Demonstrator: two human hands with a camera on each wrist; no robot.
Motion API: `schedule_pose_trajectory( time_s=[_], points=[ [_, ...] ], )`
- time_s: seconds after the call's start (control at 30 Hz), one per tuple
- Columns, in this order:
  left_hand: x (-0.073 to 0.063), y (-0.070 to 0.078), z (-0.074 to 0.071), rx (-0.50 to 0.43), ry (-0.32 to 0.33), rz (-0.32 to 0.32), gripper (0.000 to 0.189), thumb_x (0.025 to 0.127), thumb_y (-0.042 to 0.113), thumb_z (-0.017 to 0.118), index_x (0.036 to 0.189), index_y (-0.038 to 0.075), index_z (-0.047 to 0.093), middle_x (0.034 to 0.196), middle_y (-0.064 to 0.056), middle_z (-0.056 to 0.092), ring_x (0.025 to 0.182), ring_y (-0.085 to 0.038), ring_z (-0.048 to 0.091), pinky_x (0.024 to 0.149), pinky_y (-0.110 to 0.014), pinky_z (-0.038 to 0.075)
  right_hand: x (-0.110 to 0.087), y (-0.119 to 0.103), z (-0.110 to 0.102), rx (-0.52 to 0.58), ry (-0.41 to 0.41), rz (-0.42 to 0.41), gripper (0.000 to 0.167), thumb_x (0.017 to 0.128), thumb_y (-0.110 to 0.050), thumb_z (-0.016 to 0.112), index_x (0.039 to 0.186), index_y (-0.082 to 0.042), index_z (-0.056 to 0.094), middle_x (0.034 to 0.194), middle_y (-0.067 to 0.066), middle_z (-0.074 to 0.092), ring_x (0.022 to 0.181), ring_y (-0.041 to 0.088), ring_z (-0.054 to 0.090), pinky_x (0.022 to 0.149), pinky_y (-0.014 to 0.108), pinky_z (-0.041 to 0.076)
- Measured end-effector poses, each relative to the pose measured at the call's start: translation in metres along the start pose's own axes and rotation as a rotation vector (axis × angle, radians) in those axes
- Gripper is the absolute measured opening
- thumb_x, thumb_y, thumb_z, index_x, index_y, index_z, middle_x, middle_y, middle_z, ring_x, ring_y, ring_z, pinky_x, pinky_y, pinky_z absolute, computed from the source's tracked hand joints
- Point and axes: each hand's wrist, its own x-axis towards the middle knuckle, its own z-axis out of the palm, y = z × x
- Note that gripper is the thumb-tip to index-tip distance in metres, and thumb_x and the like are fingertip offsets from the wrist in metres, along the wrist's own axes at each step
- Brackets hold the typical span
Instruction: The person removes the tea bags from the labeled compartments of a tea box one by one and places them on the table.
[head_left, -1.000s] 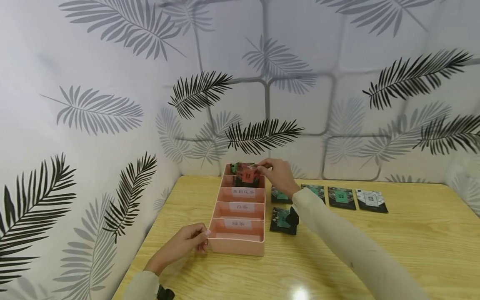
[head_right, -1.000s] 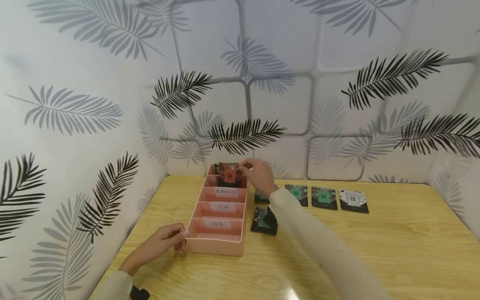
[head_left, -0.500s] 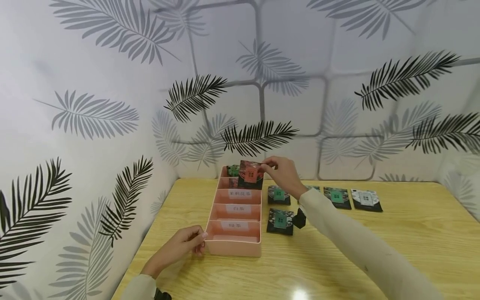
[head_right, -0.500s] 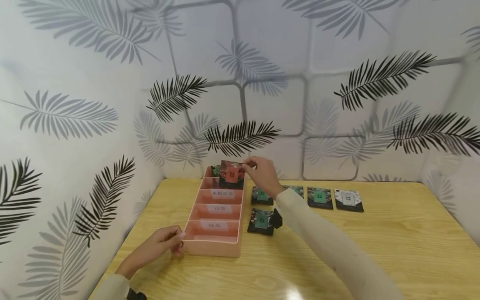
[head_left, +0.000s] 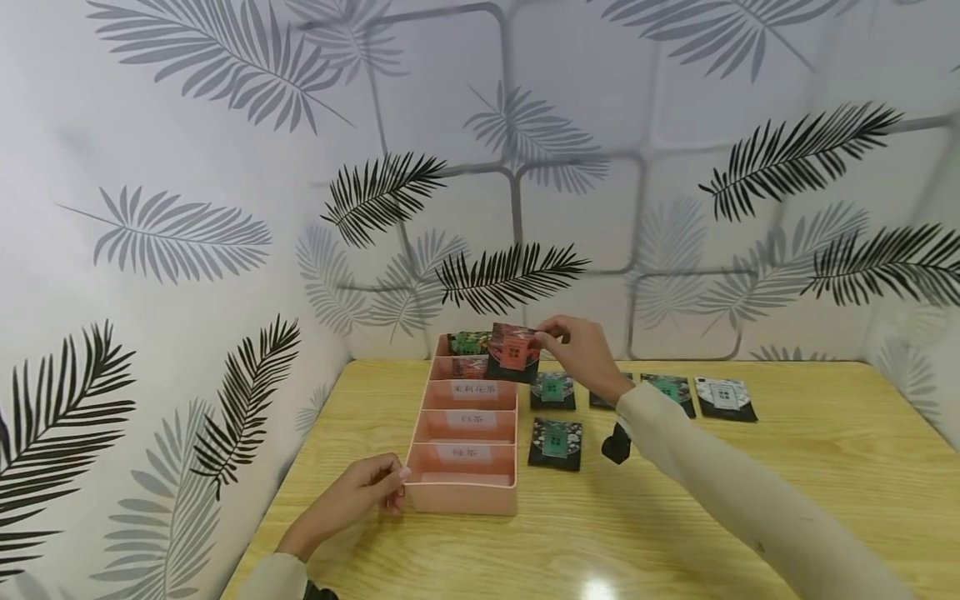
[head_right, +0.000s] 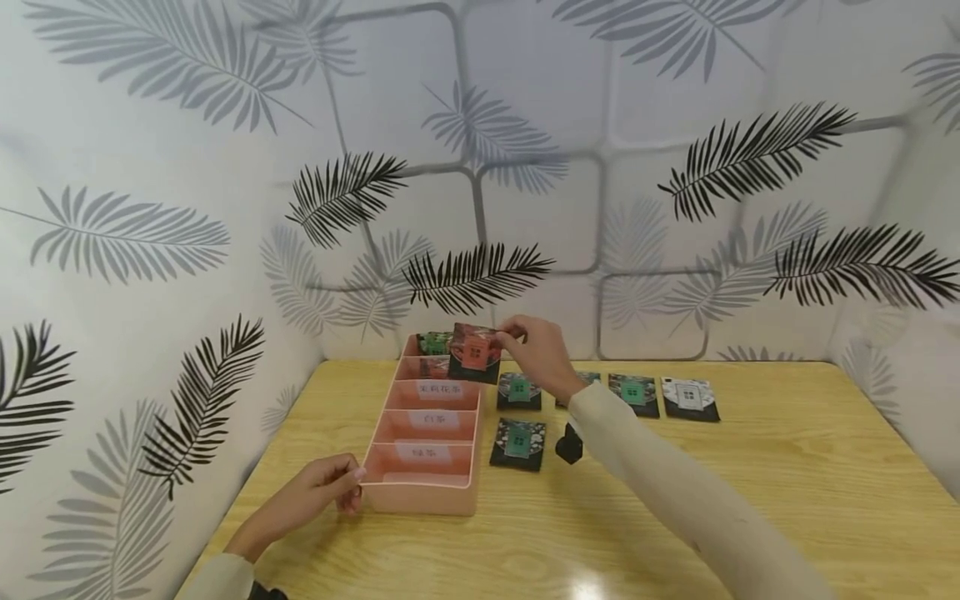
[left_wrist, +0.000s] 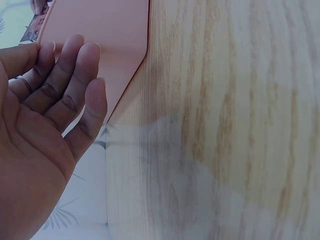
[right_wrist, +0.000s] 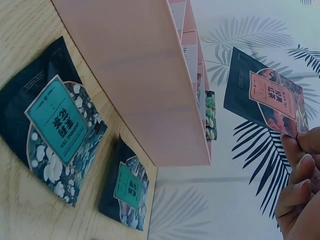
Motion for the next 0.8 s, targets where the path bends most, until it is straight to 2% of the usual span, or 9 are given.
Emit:
schedule_pose_trajectory(
  time_s=[0.13, 0.27, 0.43, 0.6, 0.8],
  points=[
    [0.000, 0.000, 0.000, 0.006, -0.001, 0.006, 0.032, 0.112, 0.026, 0.047, 0.098, 0.000, 0.059, 0.093, -0.026, 0.066, 0.076, -0.029, 0.066, 0.070, -0.043, 0.059, -0.006, 0.005, -0.005, -0.004, -0.013, 0.009, 0.019, 0.105, -0.027, 0.063, 0.115, -0.014, 0.074, 0.102, 0.000, 0.076, 0.082, 0.018, 0.063, 0.072, 0.039, 0.050],
    [0.000, 0.001, 0.001, 0.018, -0.002, 0.015, 0.033, 0.112, 0.024, 0.047, 0.099, -0.003, 0.059, 0.093, -0.027, 0.066, 0.076, -0.030, 0.066, 0.070, -0.043, 0.059, -0.014, 0.010, -0.011, -0.013, -0.025, 0.027, 0.022, 0.106, -0.030, 0.063, 0.116, -0.016, 0.074, 0.105, 0.000, 0.075, 0.080, 0.018, 0.062, 0.070, 0.039, 0.050],
    [0.001, 0.003, 0.001, 0.006, -0.012, 0.000, 0.035, 0.113, 0.026, 0.046, 0.101, -0.004, 0.059, 0.094, -0.028, 0.066, 0.078, -0.034, 0.067, 0.071, -0.044, 0.059, -0.024, 0.016, -0.020, -0.030, -0.025, 0.056, 0.020, 0.105, -0.031, 0.064, 0.112, -0.016, 0.075, 0.100, -0.001, 0.075, 0.073, 0.018, 0.059, 0.063, 0.038, 0.047],
    [0.001, 0.006, -0.001, 0.008, -0.005, -0.020, 0.036, 0.112, 0.029, 0.047, 0.100, -0.003, 0.059, 0.094, -0.027, 0.067, 0.078, -0.032, 0.068, 0.072, -0.046, 0.059, -0.034, 0.025, -0.026, -0.006, -0.041, 0.084, 0.017, 0.104, -0.028, 0.065, 0.110, -0.016, 0.075, 0.095, -0.001, 0.074, 0.063, 0.020, 0.056, 0.054, 0.036, 0.044],
    [0.001, 0.003, 0.001, 0.020, -0.004, -0.001, 0.036, 0.113, 0.027, 0.046, 0.101, -0.005, 0.058, 0.093, -0.029, 0.066, 0.076, -0.026, 0.068, 0.070, -0.045, 0.059, -0.045, 0.034, -0.031, -0.020, -0.045, 0.097, 0.015, 0.104, -0.026, 0.066, 0.110, -0.014, 0.075, 0.093, 0.000, 0.075, 0.063, 0.019, 0.055, 0.055, 0.033, 0.042]
  ],
)
